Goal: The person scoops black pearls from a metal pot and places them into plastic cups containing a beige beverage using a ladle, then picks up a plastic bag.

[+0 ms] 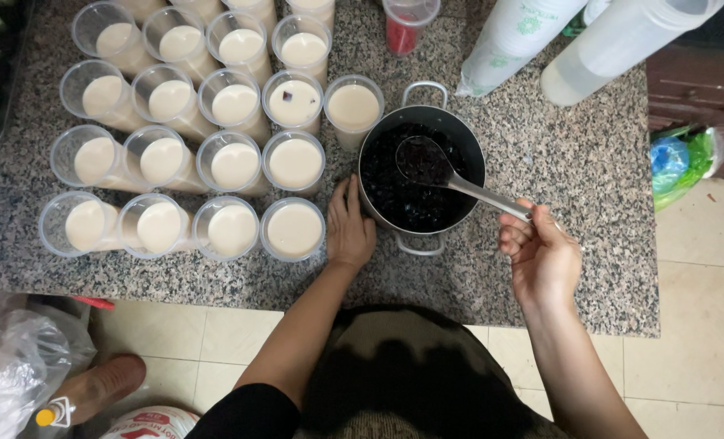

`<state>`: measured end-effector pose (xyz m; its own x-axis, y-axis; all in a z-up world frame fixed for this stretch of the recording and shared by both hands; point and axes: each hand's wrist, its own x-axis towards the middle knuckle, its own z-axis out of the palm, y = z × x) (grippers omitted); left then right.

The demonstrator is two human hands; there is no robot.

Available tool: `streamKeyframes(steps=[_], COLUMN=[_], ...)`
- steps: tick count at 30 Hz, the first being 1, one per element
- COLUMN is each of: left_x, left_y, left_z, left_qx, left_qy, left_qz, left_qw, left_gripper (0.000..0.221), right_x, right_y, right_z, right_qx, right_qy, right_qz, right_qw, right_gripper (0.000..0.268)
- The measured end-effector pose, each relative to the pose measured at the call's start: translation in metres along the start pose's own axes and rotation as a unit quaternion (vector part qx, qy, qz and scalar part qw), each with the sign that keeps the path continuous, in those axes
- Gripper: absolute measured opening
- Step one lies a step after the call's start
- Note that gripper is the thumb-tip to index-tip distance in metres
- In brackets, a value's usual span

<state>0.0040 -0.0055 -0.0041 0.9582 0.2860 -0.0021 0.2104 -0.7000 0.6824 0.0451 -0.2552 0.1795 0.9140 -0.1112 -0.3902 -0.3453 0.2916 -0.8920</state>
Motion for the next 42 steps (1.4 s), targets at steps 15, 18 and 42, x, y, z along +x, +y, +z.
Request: streamKeyframes(steps=[15,18,42], left_x=[0.003,0.001,0.000], left_y=[0.002,0.000,0.000], left_z=[-0.006,-0.004,-0.005], left_qx=[-0.088,-0.113,-0.091], left_qy=[-0.024,0.020,0.028], left_qz=[-0.020,0.017,0.029], left_qw=[0.996,0.993,0.995], left_gripper=[0.083,0.082,0.082], right_x=[0.078,0.108,0.085], right_y=[-0.024,-0.008,0.012], right_z=[0.119,0.159,0.166], right_qx=[0.055,0.088,-0.050], right_qy=[-0.114,-0.127,-0.149], right_qz=[0.033,0.041,-0.247], right_qw=[0.991,0.987,0.956], right_gripper=[0.035,0.030,0.037])
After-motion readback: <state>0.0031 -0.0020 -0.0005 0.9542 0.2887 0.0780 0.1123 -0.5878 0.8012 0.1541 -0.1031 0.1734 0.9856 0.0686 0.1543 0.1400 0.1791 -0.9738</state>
